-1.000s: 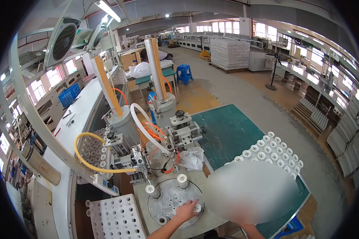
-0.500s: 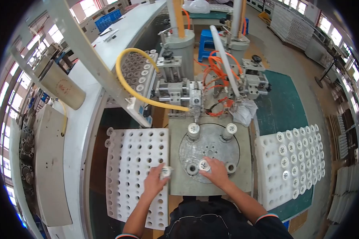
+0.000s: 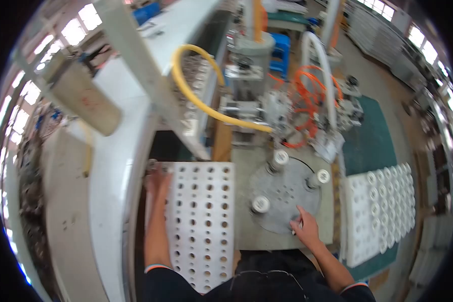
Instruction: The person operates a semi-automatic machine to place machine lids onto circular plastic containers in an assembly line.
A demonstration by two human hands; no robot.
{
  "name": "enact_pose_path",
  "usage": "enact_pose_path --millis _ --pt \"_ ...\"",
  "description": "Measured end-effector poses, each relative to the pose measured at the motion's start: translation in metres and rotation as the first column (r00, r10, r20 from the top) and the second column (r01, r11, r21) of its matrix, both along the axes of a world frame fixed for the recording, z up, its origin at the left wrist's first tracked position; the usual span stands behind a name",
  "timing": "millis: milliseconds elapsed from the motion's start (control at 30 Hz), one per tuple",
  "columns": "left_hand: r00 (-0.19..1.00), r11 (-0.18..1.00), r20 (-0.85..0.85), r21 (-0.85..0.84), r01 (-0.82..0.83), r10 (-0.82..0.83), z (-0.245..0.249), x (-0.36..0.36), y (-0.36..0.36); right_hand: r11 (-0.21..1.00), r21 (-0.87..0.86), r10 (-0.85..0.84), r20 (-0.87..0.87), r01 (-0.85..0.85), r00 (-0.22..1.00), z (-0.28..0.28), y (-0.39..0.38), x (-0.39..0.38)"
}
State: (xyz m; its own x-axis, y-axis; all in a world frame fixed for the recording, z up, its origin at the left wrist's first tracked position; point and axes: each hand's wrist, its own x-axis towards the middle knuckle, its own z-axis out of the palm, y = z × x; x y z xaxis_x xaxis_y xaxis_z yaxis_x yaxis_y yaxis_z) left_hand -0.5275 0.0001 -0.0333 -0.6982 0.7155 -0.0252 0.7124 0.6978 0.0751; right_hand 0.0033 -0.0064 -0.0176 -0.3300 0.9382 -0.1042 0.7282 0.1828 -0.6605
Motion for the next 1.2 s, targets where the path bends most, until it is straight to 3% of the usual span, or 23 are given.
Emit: enact_pose_path --millis 33,100,200,267,300,367,467,500,567,633,700,767,800,867,900,967,1033,1100,1167,1200 --pt "0.995 0.993 0.032 -0.077 -0.088 0.091 0.023 0.01 0.013 0.998 -0.019 -0.052 0.046 0.052 0.998 -0.001 -0.004 0.014" --pt "0.995 0.991 -0.003 0.088 0.1 -0.101 -0.017 -0.02 0.006 0.978 0.109 -0.181 -0.001 0.18 0.984 -0.003 -0.009 0.033" --pt "0.982 0.979 0.001 0.08 0.188 -0.189 -0.032 -0.018 0.006 0.967 0.16 -0.203 0.015 0.198 0.979 0.003 -0.011 0.032" --pt "0.997 0.994 0.075 0.108 0.011 -0.019 -0.002 0.019 0.001 0.944 0.329 -0.044 0.029 0.032 0.999 -0.002 -0.008 0.017" --pt "0.997 0.994 0.072 0.108 0.014 -0.022 -0.005 0.021 -0.004 0.944 0.329 -0.047 0.026 0.036 0.999 0.0 -0.004 0.004" --pt "0.983 0.957 0.055 0.242 0.159 -0.178 -0.011 0.025 -0.022 0.884 0.444 0.15 0.031 -0.148 0.988 0.004 0.003 -0.025" --pt "0.974 0.952 -0.063 0.207 0.226 -0.218 0.002 0.046 -0.044 0.814 0.509 0.291 0.059 -0.279 0.955 -0.002 0.016 -0.064" --pt "0.975 0.952 -0.075 0.21 0.222 -0.21 0.007 0.053 -0.05 0.809 0.517 0.297 0.051 -0.28 0.953 -0.006 0.018 -0.072" --pt "0.944 0.873 -0.013 0.377 0.309 -0.328 0.02 0.074 -0.059 0.766 0.473 0.396 0.185 -0.435 0.899 -0.023 0.02 -0.086" --pt "0.95 0.865 0.047 0.43 0.26 -0.308 0.03 0.103 -0.061 0.754 0.422 0.435 0.254 -0.503 0.864 -0.06 0.017 -0.098" --pt "0.859 0.8 0.199 0.508 0.32 -0.471 0.034 0.132 -0.056 0.752 0.358 0.452 0.333 -0.554 0.828 -0.063 0.016 -0.103" --pt "0.814 0.73 0.183 0.579 0.364 -0.551 0.053 0.183 -0.044 0.789 0.35 0.455 0.22 -0.505 0.863 -0.037 0.016 -0.101" --pt "0.73 0.731 0.32 0.587 0.347 -0.603 0.056 0.204 -0.039 0.798 0.356 0.427 0.236 -0.487 0.873 -0.029 0.014 -0.092" --pt "0.568 0.737 0.507 0.607 0.299 -0.648 0.064 0.254 -0.024 0.795 0.462 0.414 0.061 -0.393 0.908 -0.016 0.008 -0.069" --pt "0.502 0.744 0.569 0.611 0.271 -0.651 0.066 0.279 -0.018 0.798 0.474 0.381 0.082 -0.372 0.921 -0.01 0.004 -0.05" --pt "0.421 0.711 0.581 0.637 0.298 -0.697 0.044 0.323 0.001 0.889 0.426 0.226 -0.091 -0.167 0.97 0.003 -0.006 0.005" --pt "0.325 0.689 0.618 0.551 0.471 -0.716 0.039 0.379 0.015 0.847 0.525 0.007 -0.181 0.091 0.983 0.008 -0.014 0.072" --pt "0.337 0.465 0.325 0.539 0.702 -0.884 0.031 0.433 0.022 0.751 0.581 -0.311 -0.111 0.315 0.944 0.017 -0.02 0.147" --pt "0.295 0.427 0.339 0.437 0.791 -0.893 0.024 0.472 0.025 0.619 0.68 -0.533 -0.003 0.392 0.846 0.034 -0.014 0.212" --pt "0.261 0.385 0.362 0.33 0.862 -0.895 0.02 0.484 0.028 0.633 0.655 -0.592 0.068 0.412 0.803 0.046 -0.008 0.232"
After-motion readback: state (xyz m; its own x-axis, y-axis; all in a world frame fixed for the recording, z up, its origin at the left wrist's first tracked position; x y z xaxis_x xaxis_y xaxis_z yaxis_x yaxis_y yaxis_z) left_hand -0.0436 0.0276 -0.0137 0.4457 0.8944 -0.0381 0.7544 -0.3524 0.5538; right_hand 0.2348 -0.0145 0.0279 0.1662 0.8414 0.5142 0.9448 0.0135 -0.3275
